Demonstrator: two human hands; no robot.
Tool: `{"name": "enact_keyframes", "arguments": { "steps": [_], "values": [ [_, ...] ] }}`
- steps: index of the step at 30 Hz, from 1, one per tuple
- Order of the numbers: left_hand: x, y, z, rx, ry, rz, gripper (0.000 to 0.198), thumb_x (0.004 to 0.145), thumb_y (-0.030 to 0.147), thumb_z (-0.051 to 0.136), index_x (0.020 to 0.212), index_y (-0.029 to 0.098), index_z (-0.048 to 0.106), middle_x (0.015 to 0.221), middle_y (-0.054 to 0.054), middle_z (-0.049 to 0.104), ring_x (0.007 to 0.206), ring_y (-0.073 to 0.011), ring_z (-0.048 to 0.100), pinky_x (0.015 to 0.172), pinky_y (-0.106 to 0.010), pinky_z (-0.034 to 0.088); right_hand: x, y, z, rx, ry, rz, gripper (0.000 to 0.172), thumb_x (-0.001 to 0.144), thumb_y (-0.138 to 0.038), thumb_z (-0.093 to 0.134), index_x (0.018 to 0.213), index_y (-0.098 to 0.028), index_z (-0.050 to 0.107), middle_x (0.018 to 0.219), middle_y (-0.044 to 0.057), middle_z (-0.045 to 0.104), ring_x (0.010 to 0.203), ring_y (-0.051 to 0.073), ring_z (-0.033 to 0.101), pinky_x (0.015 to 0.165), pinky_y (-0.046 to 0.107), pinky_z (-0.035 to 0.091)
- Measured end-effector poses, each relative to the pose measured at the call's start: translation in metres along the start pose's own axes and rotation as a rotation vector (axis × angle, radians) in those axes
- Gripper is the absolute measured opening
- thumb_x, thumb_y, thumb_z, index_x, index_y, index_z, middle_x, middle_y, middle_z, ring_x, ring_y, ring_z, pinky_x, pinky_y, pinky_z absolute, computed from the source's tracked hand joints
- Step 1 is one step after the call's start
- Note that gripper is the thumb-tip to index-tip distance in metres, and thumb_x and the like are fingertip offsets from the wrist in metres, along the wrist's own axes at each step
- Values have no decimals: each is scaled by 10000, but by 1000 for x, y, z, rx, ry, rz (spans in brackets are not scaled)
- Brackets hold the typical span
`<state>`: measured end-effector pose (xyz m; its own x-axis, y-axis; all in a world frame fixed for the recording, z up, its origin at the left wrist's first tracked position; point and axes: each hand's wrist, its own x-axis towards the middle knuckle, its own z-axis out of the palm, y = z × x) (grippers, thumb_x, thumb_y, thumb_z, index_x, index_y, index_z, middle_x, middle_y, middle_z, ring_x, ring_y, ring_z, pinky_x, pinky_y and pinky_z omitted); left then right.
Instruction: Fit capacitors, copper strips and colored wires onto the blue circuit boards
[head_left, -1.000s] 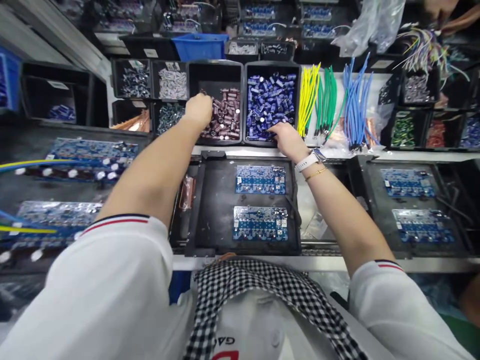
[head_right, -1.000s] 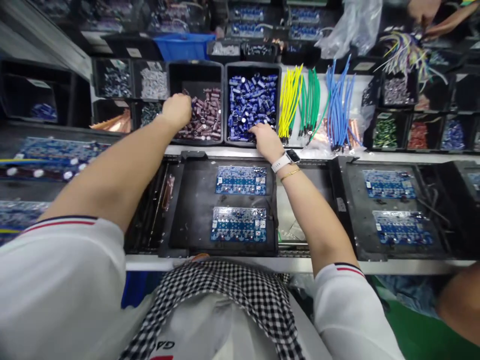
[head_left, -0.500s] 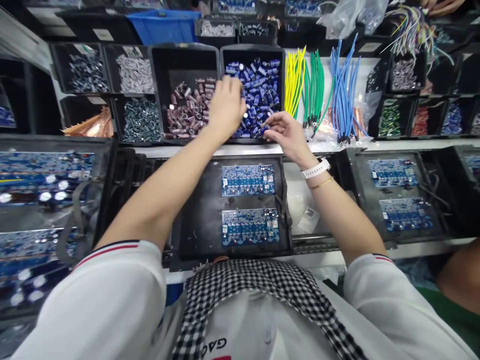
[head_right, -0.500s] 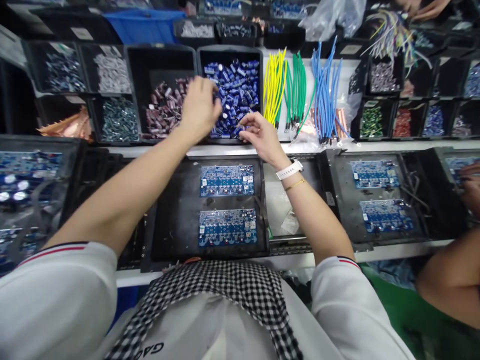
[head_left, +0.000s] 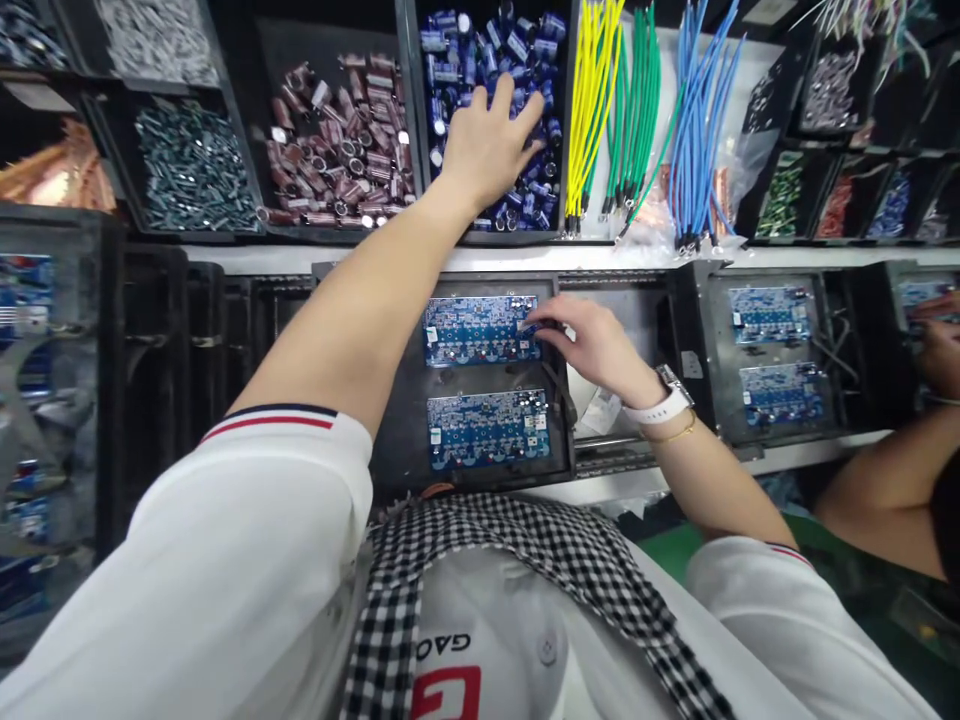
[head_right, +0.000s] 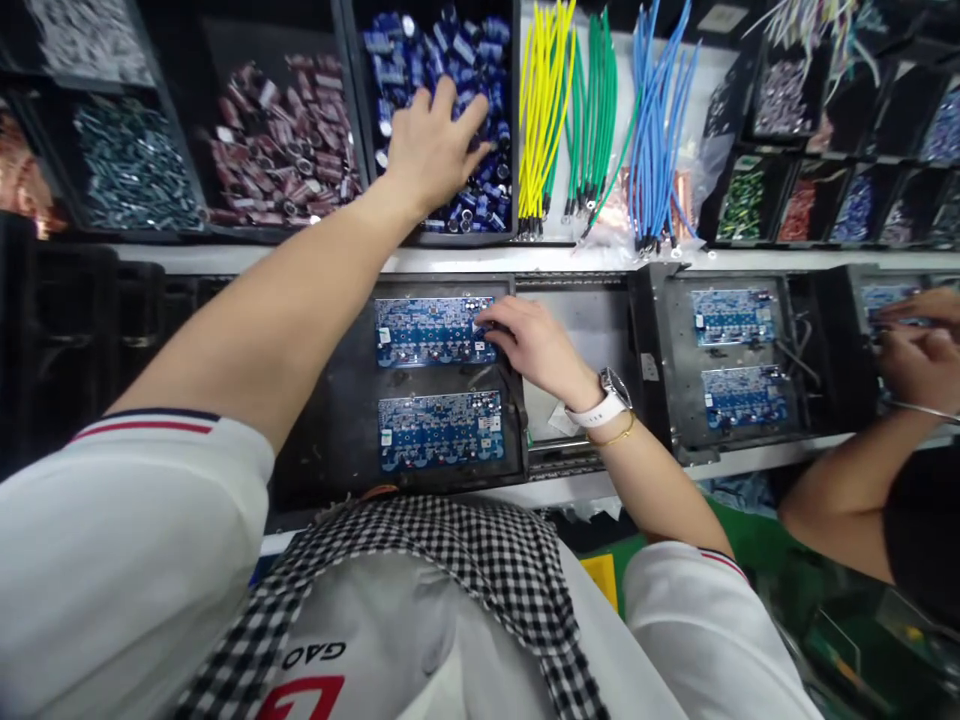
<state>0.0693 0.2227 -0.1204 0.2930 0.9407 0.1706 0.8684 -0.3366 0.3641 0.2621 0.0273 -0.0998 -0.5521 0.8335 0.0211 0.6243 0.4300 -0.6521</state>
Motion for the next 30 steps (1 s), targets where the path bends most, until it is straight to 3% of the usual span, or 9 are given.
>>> {"name": "enact_keyframes", "arguments": {
  "steps": [5,9,11,13,16,19,21,26,30],
  "values": [
    [2,-3,-15,-101,-14,-17,515,992,449,350,1497,376,424,1508,22,408,1290,-338,478,1084,-537,348,0,2,13,-207,-55,38,196,964,-220,539,1106,-254,670,1074,57,708,1008,257,634,901,422,441],
    [7,4,-34,-193,144,-147,490,977,364,353,1449,370,485,1398,16,527,1301,-278,511,1099,-439,414,2,0,16,-270,-23,62,205,979,-276,521,1105,-255,682,1038,65,703,948,252,627,854,397,446],
    [7,15,-43,-363,197,-268,454,989,313,381,1424,330,509,1360,57,569,1309,-222,524,1076,-366,445,2,-2,16,-291,4,78,205,980,-306,528,1081,-246,696,1024,69,702,910,248,627,821,385,453],
    [-4,29,-51,-689,158,-425,422,1030,306,372,1435,262,479,1329,66,596,1220,-186,596,939,-320,503,2,-3,17,-308,13,76,220,984,-322,525,1072,-235,707,1017,73,701,896,245,630,795,376,458],
    [-46,52,-67,-1312,-14,-551,419,1081,331,305,1430,153,454,1129,-2,663,894,-86,666,638,-177,420,2,-5,17,-341,8,51,252,997,-328,503,1085,-222,714,1027,77,697,909,237,637,777,364,460],
    [-111,67,-80,-1859,-247,-565,426,1087,302,250,1272,45,535,763,19,549,517,42,450,536,-65,170,2,-7,19,-431,28,63,260,999,-334,500,1074,-215,720,1014,78,688,859,225,630,717,352,438],
    [-155,72,-81,-2106,-394,-659,400,1082,340,300,1074,71,596,672,36,471,416,32,346,422,-73,71,2,-7,20,-495,38,66,250,994,-331,513,1063,-211,722,981,73,684,801,214,616,669,346,409],
    [-234,80,-54,-2244,-587,-975,343,1026,324,372,957,91,615,698,-13,512,397,-32,391,288,-98,143,3,-4,20,-483,50,25,240,998,-336,514,1043,-225,722,955,50,688,807,203,621,677,337,405],
    [-259,88,-32,-2259,-703,-1104,292,980,295,434,954,85,636,722,-21,511,411,-41,402,275,-94,193,3,0,24,-490,59,13,249,994,-361,519,1056,-220,715,969,53,695,832,213,615,724,352,422]
  ]
}}
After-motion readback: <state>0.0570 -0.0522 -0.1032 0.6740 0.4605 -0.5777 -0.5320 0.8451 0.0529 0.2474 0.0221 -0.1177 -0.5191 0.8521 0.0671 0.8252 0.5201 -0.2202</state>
